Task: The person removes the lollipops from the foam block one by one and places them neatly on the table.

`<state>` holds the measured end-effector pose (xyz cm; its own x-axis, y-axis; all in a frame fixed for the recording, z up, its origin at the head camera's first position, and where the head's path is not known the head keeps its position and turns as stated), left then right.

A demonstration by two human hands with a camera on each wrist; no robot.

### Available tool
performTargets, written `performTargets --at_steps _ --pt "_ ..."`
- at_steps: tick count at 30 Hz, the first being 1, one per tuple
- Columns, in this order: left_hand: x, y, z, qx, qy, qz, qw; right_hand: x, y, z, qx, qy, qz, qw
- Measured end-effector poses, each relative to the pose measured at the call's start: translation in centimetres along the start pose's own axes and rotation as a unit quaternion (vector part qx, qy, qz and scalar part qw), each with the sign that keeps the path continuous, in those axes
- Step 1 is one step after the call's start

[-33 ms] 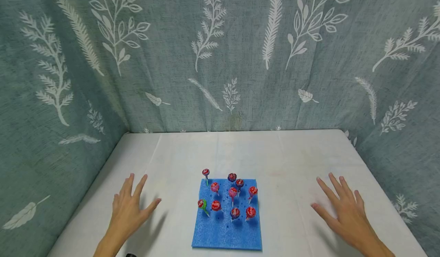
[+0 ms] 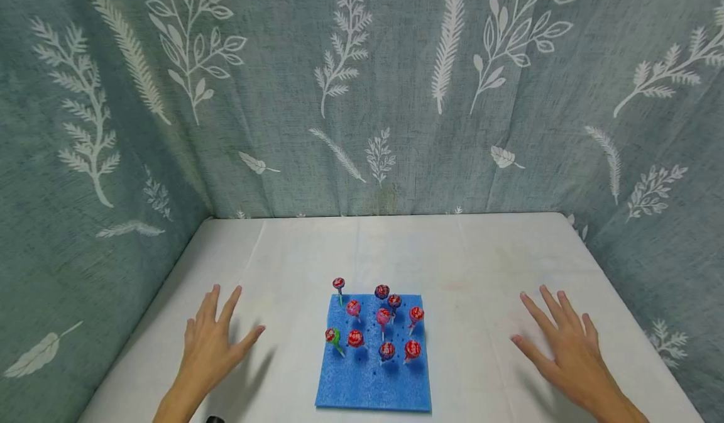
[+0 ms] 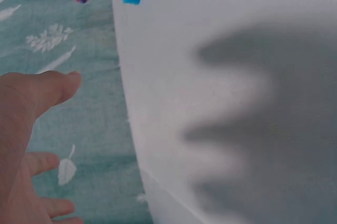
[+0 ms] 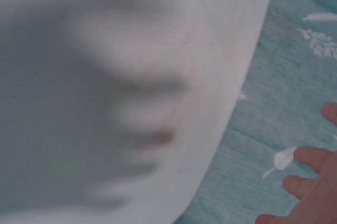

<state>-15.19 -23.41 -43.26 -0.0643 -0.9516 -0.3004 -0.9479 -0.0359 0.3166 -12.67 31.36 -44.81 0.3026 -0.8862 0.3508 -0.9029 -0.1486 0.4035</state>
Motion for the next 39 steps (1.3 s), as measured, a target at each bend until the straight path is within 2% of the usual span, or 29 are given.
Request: performTargets --at_steps 13,22,30,33,39 --pt "0.0 -0.4 -0.2 0.006 -0.007 0.003 1.0000 0.6 0.0 -0.7 -0.023 0.005 -0.003 1.000" --pt "-0.9 -0.9 -0.1 -0.020 -0.059 0.031 0.9976 2.0 0.2 -0.5 -0.020 0.028 -0.010 0.999" --pt "-1.8 -1.9 0.2 -0.004 -0.094 0.050 0.9943 4.4 0.4 0.7 -0.005 0.063 -0.004 0.998" --pt "-2.5 -2.0 0.6 0.000 -0.106 0.054 0.9929 5.3 0.6 0.8 -0.001 0.067 -0.010 0.998" --pt "-4.8 -2.2 2.6 0.035 -0.143 0.067 0.9868 6.4 0.1 0.6 0.021 0.055 -0.013 0.998"
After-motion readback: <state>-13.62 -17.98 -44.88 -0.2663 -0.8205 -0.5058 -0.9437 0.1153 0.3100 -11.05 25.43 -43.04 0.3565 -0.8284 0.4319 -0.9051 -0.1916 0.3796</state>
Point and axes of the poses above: each hand's wrist, its own y-axis towards the middle knuckle, its own z-axis out of the palm, x = y × z, the point moved 5 cm from there along y, towards the middle knuckle, and after that the axes turned 4 degrees about -x, right-handed, at the moved point
